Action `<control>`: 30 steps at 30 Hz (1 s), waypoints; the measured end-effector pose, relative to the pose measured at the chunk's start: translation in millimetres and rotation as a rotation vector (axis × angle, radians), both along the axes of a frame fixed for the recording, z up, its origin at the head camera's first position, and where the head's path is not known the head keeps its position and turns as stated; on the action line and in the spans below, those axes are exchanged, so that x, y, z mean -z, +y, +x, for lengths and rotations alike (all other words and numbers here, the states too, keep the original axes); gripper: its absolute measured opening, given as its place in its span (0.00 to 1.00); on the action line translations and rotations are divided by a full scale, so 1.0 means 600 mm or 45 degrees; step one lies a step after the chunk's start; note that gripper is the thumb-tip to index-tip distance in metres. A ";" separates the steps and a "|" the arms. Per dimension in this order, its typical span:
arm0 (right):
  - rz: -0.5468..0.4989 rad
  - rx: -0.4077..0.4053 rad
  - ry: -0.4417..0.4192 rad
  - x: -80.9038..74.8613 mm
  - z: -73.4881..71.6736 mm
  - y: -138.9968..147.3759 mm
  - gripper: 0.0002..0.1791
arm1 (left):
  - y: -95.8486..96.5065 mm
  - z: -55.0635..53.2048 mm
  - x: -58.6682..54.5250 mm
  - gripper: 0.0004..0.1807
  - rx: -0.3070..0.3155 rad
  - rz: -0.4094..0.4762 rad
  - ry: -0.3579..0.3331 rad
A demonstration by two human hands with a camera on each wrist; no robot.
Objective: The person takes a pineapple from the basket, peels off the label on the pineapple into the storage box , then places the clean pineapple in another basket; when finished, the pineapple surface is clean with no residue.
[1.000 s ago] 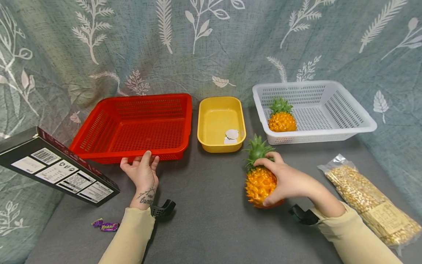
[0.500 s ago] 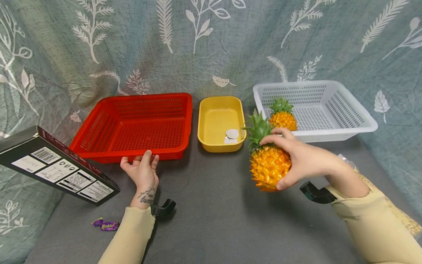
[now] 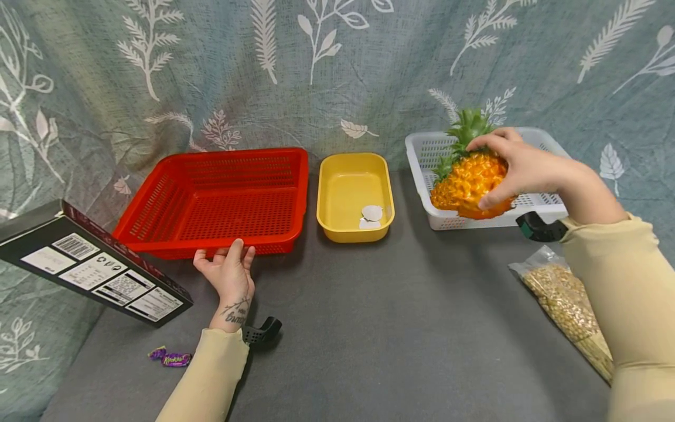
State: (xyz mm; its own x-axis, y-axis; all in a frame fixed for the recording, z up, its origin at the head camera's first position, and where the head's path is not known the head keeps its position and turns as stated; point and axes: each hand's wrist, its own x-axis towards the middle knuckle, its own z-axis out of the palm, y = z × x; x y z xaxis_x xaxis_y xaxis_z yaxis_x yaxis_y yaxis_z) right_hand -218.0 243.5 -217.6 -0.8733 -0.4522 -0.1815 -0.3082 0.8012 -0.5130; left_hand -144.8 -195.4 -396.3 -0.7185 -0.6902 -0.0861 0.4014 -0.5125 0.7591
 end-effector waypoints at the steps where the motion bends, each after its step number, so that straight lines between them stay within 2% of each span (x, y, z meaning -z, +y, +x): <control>1: 0.025 0.011 -0.008 -0.001 -0.010 0.007 0.52 | 0.000 0.000 0.000 0.32 -0.001 -0.001 0.001; 8: 0.110 0.066 -0.056 0.007 -0.073 0.053 0.54 | 0.001 0.000 0.000 0.32 -0.004 -0.001 0.003; 14: 0.147 0.083 -0.026 0.029 -0.104 0.083 0.53 | 0.001 0.002 -0.001 0.32 0.004 -0.008 -0.002; 21: 0.193 0.124 -0.022 0.054 -0.124 0.104 0.52 | 0.002 0.003 -0.003 0.32 0.000 -0.011 -0.008; 30: 0.253 0.082 -0.029 0.080 -0.126 0.112 0.52 | 0.002 0.005 -0.003 0.32 0.017 -0.020 -0.009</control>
